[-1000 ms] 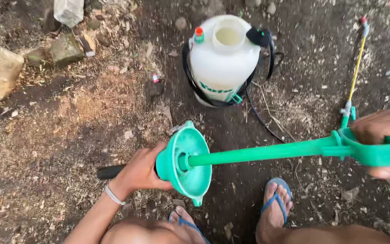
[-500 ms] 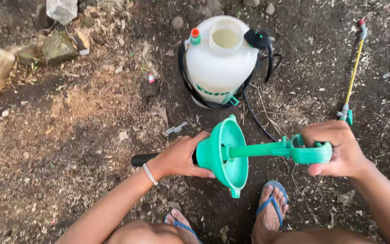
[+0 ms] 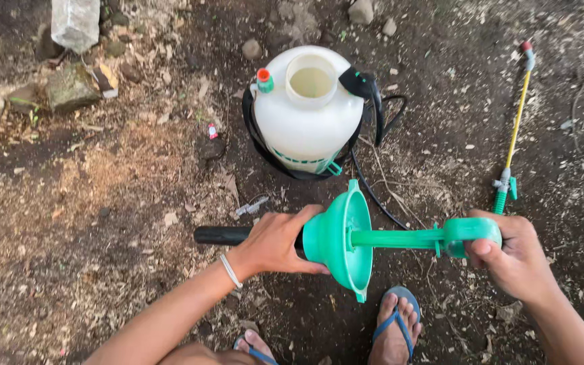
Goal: The person assembles a manual garden sprayer by attaching the pump handle, securing the lid, and connecting the spray wand. They then fill the tank with water using a green scoop and reattach the pump mechanism before placing the sprayer on the ground.
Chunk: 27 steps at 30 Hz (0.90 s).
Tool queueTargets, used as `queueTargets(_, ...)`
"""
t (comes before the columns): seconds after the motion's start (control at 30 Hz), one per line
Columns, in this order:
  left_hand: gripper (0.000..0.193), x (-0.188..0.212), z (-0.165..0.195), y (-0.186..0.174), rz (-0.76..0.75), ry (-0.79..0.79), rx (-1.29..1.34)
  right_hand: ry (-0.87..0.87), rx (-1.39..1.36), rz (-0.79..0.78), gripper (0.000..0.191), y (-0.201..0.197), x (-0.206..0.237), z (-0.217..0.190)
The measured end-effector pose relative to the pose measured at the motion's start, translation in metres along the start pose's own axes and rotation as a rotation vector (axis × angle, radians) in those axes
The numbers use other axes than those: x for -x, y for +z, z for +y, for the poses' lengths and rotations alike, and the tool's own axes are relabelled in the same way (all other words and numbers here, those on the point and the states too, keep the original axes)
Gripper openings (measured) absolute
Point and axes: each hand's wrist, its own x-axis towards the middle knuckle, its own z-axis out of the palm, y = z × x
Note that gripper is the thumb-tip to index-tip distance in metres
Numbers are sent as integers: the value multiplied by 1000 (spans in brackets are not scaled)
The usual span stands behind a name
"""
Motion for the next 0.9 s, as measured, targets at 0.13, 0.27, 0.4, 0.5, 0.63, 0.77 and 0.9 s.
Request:
queueTargets(0.13, 97, 7, -14, 3, 38, 14, 85, -271, 337, 209, 40, 6, 30, -24)
queueTargets(0.27, 97, 19, -27, 11, 152, 16, 284, -453, 412, 169, 20, 36, 43, -63)
queueTargets(0.4, 96, 24, -27, 18, 234, 108, 443, -389, 190, -86, 44, 103, -7, -63)
queueTargets(0.5, 100, 28, -19, 16, 217, 163, 472, -433, 145, -229, 63, 114, -32, -72)
queueTargets(0.63, 95, 33, -5, 10, 153, 161, 354, -508, 260, -305, 78, 121, -46, -103)
queueTargets(0.77, 93, 39, 4, 10, 172, 135, 349, -496, 286, -308, 77, 126, -43, -125)
queueTargets(0.9, 95, 44, 8, 13, 185, 118, 327, -430, 283, -296, 76, 129, -29, -114)
